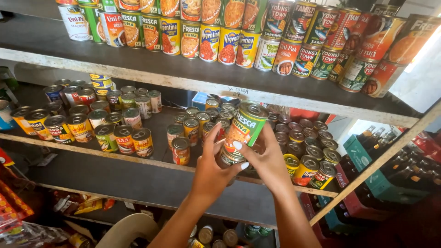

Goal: Organize and stock various canned food products on shelves in a grocery store.

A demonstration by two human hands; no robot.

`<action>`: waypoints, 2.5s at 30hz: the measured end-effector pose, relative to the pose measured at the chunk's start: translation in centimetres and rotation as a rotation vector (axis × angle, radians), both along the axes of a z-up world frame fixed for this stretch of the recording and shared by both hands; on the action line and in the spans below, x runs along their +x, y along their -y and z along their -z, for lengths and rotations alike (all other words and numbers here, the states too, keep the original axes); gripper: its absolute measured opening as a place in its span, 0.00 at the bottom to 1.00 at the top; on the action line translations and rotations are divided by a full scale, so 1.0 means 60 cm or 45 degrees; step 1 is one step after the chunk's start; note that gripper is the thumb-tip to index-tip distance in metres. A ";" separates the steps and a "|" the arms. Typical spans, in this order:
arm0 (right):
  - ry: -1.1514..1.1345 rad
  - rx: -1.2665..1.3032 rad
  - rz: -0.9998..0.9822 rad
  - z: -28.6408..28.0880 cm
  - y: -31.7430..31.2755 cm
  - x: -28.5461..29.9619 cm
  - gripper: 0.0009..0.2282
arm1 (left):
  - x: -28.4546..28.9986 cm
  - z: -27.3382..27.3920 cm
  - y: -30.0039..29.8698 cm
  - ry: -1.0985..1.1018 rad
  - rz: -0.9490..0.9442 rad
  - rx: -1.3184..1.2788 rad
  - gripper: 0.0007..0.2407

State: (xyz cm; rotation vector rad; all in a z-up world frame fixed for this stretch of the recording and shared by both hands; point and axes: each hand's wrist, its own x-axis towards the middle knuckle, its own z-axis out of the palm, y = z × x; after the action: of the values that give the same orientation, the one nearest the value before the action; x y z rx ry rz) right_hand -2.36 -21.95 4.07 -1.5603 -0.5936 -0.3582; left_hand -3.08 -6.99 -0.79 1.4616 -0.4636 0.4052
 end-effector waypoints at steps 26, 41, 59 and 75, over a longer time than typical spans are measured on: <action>0.172 -0.279 0.146 -0.092 0.036 -0.044 0.28 | -0.021 0.013 0.005 0.143 0.048 0.010 0.46; 0.096 -0.202 -0.207 -0.063 0.049 0.005 0.27 | 0.012 -0.081 0.000 0.346 0.108 -0.215 0.40; 0.392 -0.347 0.257 -0.283 0.154 0.264 0.22 | 0.362 -0.307 0.124 0.668 0.006 0.341 0.38; 0.161 -0.317 0.374 -0.190 0.184 0.266 0.19 | 0.313 -0.281 0.125 0.426 -0.042 0.566 0.20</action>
State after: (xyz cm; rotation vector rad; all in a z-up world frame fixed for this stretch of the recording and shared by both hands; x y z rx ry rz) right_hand 13.60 -33.00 15.47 -1.8808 -0.5204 -0.6275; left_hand 15.68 -14.49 16.09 1.8400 -0.8380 0.6044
